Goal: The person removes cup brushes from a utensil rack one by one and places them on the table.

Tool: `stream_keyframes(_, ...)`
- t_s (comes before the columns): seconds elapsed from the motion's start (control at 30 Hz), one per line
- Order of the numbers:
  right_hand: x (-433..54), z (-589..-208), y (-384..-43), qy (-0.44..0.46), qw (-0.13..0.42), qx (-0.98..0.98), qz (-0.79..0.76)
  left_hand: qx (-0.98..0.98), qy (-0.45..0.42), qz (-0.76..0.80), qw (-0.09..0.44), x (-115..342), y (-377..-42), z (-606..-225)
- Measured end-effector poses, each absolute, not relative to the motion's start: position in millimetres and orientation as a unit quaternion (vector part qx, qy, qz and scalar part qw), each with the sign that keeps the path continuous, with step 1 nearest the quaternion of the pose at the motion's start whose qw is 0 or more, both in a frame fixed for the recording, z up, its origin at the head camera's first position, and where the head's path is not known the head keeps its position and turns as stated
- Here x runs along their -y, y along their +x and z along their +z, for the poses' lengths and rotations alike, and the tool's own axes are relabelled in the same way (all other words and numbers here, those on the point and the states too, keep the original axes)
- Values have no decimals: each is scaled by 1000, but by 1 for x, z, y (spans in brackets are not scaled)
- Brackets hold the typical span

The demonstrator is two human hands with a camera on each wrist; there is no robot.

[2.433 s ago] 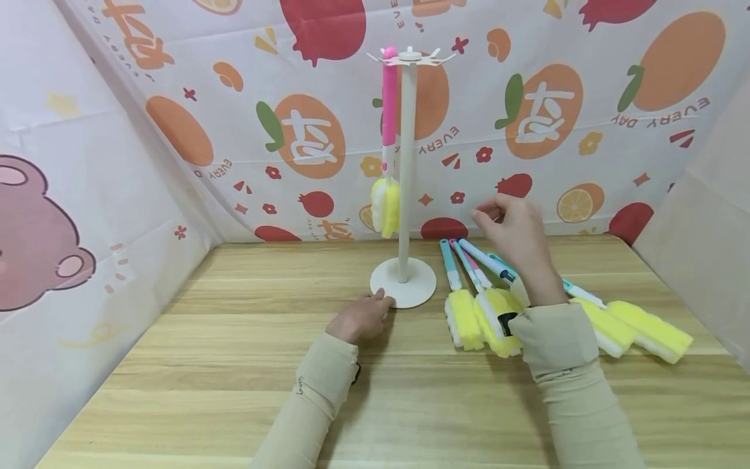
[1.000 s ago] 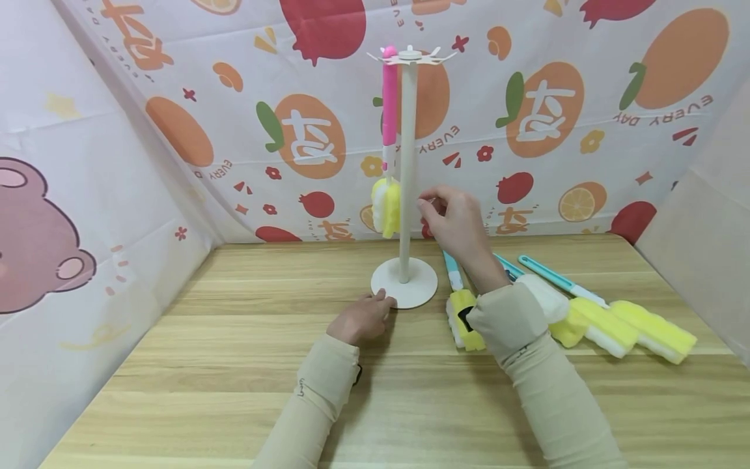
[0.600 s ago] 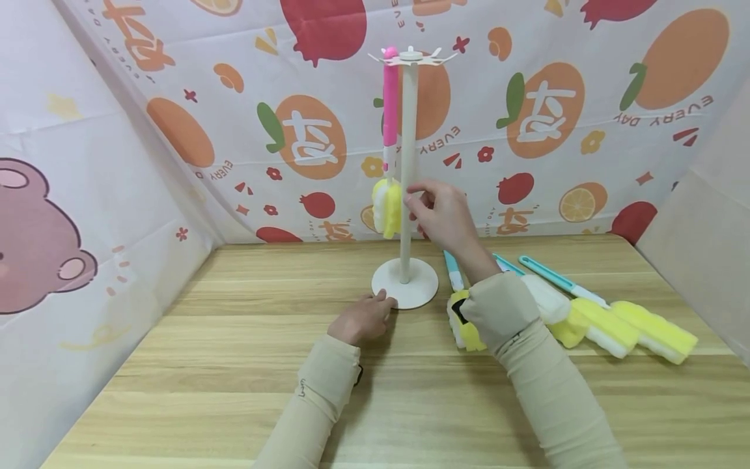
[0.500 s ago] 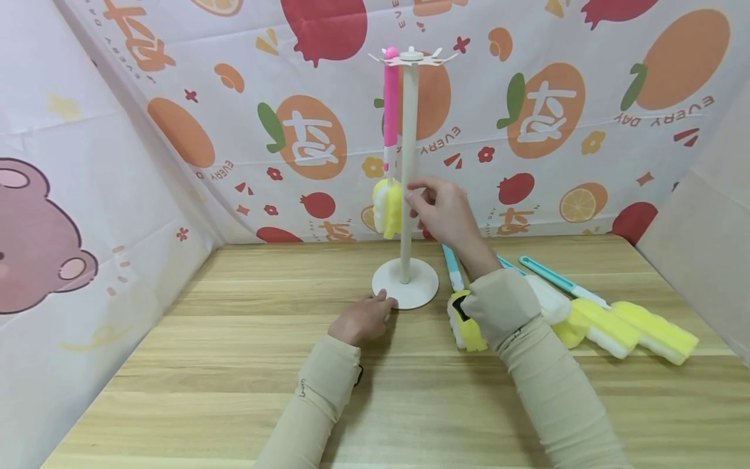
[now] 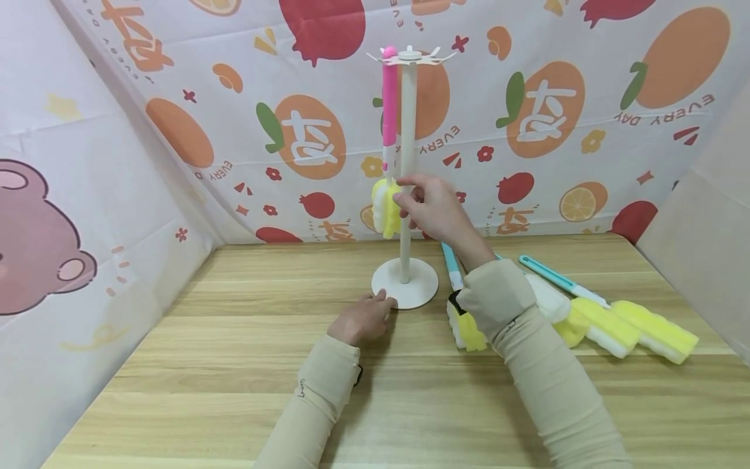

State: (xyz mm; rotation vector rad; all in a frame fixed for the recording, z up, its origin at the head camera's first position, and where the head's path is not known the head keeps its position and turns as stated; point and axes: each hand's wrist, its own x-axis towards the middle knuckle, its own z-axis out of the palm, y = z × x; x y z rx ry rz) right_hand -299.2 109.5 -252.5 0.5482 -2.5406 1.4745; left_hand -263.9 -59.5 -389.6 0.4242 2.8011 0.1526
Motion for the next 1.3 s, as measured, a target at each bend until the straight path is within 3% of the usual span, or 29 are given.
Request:
stream_keyframes(0.2, -102, -250, -300, 199, 57, 848, 488, -976, 148, 54, 151, 60, -264, -390)
stream_keyframes(0.57, -90, -251, -302, 202, 73, 841, 496, -975, 150, 50, 154, 59, -264, -390)
stream_keyframes(1.0, -73, -254, -305, 207, 20, 830, 518, -975, 151, 52, 153, 61, -265, -391)
stream_keyframes(1.3, -59, -250, -307, 173, 41, 833, 524, -976, 153, 48, 149, 61, -265, -391)
